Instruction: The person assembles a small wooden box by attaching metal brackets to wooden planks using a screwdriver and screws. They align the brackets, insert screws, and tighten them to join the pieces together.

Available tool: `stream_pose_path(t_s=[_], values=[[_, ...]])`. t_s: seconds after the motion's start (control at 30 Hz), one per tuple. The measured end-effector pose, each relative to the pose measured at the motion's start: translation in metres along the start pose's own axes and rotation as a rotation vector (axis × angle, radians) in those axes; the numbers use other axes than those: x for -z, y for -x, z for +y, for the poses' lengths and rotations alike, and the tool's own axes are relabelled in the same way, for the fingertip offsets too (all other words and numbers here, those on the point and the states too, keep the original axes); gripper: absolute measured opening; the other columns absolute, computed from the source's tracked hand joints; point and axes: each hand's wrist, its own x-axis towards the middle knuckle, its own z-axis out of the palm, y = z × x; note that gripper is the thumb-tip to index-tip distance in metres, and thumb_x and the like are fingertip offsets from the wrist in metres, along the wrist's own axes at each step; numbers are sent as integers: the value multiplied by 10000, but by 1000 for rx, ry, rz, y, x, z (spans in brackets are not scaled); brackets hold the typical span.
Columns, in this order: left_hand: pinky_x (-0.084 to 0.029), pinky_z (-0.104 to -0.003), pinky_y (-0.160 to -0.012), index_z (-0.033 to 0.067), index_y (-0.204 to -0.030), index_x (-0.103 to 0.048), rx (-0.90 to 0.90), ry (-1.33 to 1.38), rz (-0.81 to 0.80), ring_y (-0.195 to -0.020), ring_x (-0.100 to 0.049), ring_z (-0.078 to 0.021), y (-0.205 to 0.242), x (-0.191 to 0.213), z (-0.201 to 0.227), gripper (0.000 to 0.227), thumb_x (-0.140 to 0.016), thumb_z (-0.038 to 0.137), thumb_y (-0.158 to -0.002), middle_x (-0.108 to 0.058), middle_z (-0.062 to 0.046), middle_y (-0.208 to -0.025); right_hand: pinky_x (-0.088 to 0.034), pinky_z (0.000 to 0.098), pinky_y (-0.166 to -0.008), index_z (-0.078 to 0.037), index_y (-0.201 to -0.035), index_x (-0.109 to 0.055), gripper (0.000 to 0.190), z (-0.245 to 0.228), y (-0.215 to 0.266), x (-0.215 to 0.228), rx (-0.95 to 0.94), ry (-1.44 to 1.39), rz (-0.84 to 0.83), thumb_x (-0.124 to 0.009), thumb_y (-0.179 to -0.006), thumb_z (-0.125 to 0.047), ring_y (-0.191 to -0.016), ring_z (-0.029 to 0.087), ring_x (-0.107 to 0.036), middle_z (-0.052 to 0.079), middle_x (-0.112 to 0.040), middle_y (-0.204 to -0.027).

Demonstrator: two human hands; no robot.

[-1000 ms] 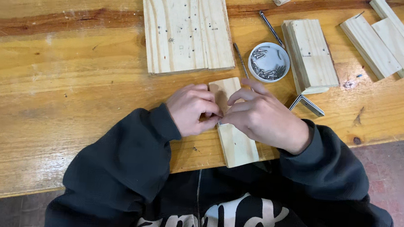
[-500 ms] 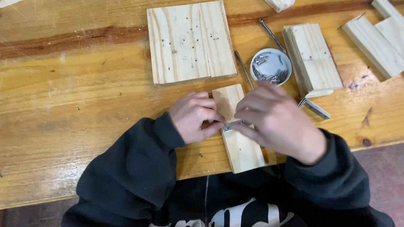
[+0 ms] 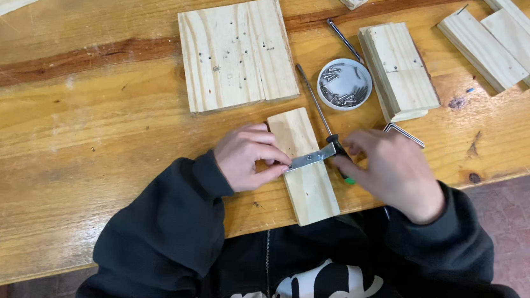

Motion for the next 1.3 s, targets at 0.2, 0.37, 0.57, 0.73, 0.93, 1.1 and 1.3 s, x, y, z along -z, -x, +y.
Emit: stream_pose_path(t_s=[0.2, 0.37, 0.57, 0.73, 0.93, 1.1, 1.3], values=[[-461, -349, -629, 176, -898, -822, 3, -18, 10, -695, -546, -179, 2, -6, -1, 73, -780, 234, -909, -652, 44, -707, -546, 527, -617, -214, -1111, -634, 399, -10, -2, -16, -256, 225, -140, -692, -879, -534, -733, 383, -719, 31, -742, -812], [-463, -346, -618, 160, -901, -824, -14, -21, 38, -695, -541, -178, 3, -6, -2, 69, -789, 218, -910, -624, 43, -685, -535, 383, -621, -114, -987, -722, 178, -9, 1, 8, -97, 64, 318, -764, -868, -240, -752, 228, -709, 26, -756, -928], [-484, -365, -614, 135, -935, -829, -4, -16, 11, -683, -552, -192, 4, -9, -4, 84, -789, 204, -909, -623, 26, -676, -626, 417, -897, 147, -1276, -470, 438, -27, 1, 45, 168, -375, 789, -819, -1012, 150, -1053, 409, -730, 345, -651, -1184], [-535, -370, -695, 138, -948, -831, -15, -22, 4, -731, -612, -193, 4, -9, -6, 98, -792, 216, -903, -692, 30, -739, -504, 384, -798, -20, -1390, -318, 500, -41, 1, 52, 326, -630, 855, -650, -1019, -71, -881, 401, -670, 380, -607, -1043], [-501, -361, -663, 166, -940, -829, -22, -22, 19, -686, -573, -200, 5, -8, -5, 82, -769, 221, -932, -621, 40, -680, -687, 396, -756, 20, -1404, -331, 547, -35, -13, 46, 636, -670, 672, -668, -977, -22, -975, 378, -718, 278, -592, -1058], [-489, -379, -640, 174, -934, -826, -16, -51, 9, -667, -563, -217, 6, -9, -7, 93, -768, 248, -932, -584, 33, -662, -649, 414, -730, 42, -1372, -366, 557, -42, -14, 38, 575, -701, 670, -719, -951, -52, -957, 433, -743, 282, -540, -1102], [-492, -382, -659, 169, -931, -819, -37, -53, 14, -687, -581, -232, 5, -8, -7, 93, -770, 249, -930, -599, 21, -687, -643, 421, -724, 42, -1340, -374, 566, -46, -16, 43, 571, -709, 654, -750, -927, -47, -926, 431, -737, 299, -571, -1025]])
